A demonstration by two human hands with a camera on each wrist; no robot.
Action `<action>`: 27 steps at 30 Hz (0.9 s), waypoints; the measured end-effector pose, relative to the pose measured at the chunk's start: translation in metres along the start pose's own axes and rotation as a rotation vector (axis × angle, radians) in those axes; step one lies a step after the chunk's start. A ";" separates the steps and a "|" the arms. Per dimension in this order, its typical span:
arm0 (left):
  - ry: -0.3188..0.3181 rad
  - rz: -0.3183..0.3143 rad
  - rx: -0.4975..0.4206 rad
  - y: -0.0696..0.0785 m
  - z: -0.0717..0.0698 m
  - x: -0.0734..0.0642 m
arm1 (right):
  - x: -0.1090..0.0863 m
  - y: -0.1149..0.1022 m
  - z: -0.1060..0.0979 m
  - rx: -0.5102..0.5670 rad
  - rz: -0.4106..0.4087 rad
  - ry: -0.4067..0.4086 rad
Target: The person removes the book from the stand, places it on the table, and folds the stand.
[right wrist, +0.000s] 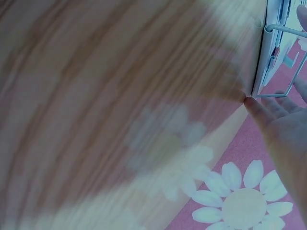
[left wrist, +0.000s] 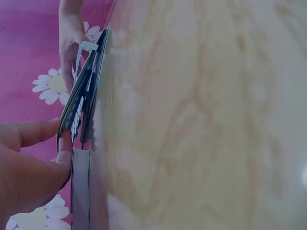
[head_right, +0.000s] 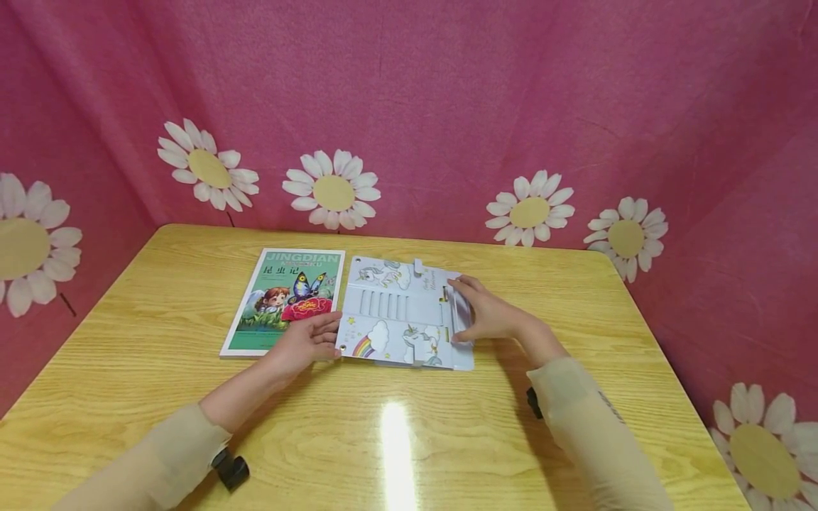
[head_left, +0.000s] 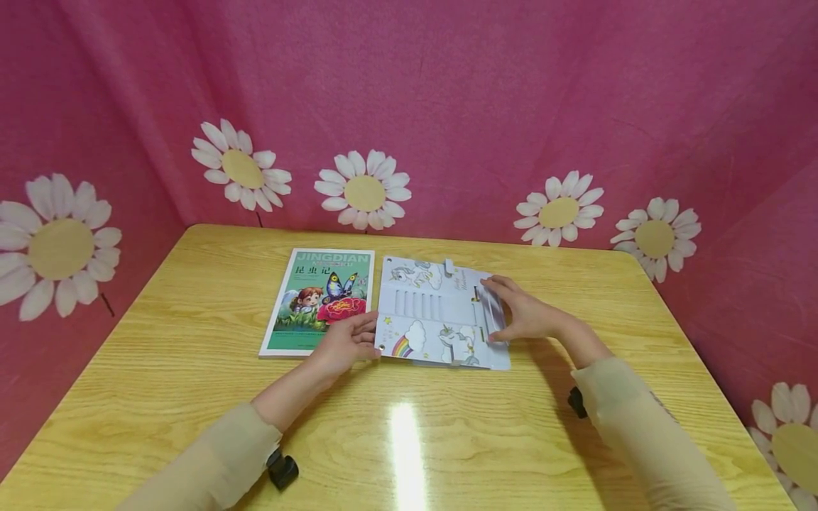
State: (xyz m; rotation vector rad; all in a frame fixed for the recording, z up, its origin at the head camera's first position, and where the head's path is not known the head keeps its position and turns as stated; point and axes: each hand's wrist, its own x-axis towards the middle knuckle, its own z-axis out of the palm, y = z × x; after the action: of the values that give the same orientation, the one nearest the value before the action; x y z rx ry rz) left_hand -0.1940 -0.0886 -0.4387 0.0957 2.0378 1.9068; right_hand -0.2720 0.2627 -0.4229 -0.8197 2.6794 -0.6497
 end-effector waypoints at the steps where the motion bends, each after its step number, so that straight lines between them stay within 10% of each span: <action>1: -0.003 0.000 0.005 0.000 0.000 0.000 | -0.001 0.001 0.000 0.000 0.007 -0.001; 9: -0.008 0.006 0.091 0.002 0.004 0.005 | -0.006 0.004 -0.002 0.000 0.034 0.000; 27: -0.018 0.035 0.612 0.019 0.008 0.006 | -0.005 0.009 -0.001 0.029 0.047 -0.004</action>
State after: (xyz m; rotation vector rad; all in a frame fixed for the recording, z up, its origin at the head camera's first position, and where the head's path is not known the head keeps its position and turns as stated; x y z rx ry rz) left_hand -0.2005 -0.0778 -0.4220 0.2959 2.5439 1.2271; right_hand -0.2727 0.2730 -0.4259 -0.7474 2.6706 -0.6737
